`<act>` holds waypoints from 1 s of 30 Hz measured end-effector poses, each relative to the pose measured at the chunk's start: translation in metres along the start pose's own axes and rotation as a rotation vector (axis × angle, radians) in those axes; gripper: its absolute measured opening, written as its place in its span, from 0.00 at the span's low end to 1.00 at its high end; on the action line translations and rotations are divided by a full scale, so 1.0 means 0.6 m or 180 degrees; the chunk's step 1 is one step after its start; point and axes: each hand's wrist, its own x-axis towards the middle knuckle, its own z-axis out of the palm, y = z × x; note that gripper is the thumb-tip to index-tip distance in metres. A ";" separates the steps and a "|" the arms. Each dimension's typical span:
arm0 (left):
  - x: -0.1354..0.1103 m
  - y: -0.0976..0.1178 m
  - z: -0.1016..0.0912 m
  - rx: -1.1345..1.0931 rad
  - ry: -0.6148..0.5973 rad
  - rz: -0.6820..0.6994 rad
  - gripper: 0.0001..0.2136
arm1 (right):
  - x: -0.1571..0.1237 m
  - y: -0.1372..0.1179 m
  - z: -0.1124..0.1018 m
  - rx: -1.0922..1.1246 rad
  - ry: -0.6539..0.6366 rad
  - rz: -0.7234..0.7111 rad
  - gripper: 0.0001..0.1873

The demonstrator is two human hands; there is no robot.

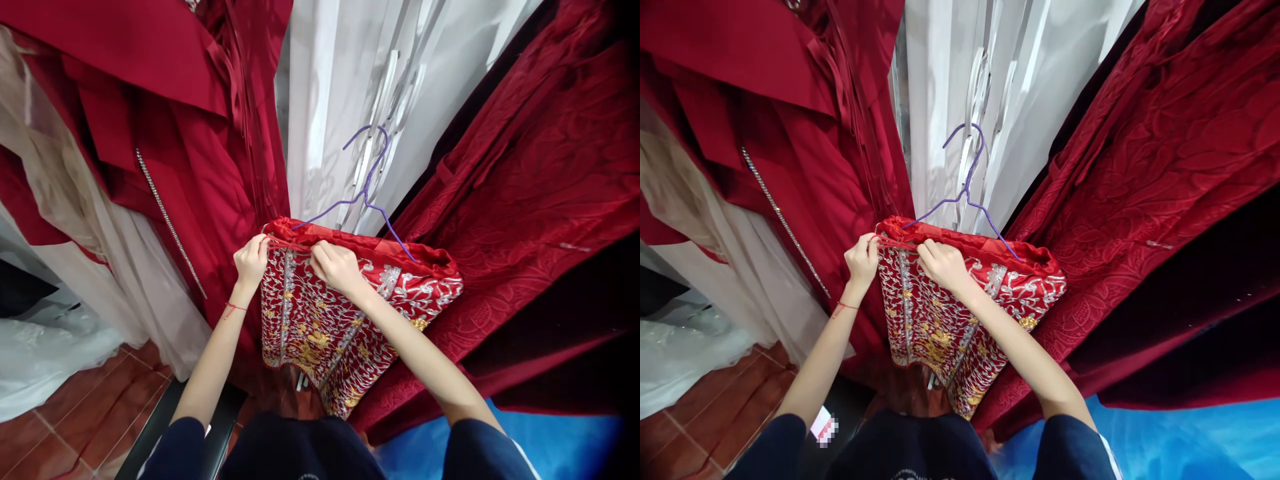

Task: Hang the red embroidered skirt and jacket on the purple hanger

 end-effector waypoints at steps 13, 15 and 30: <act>0.077 -0.040 -0.039 0.0615 -0.1299 0.1294 0.15 | 0.019 0.015 -0.069 -0.0452 -0.0720 0.0041 0.13; 0.095 -0.046 -0.046 0.0783 -0.1538 0.1669 0.16 | 0.024 0.020 -0.080 -0.0513 -0.0990 -0.0014 0.13; 0.187 -0.085 -0.065 0.1256 -0.1442 0.3042 0.15 | 0.057 0.011 -0.136 -0.0688 -0.1881 -0.0242 0.14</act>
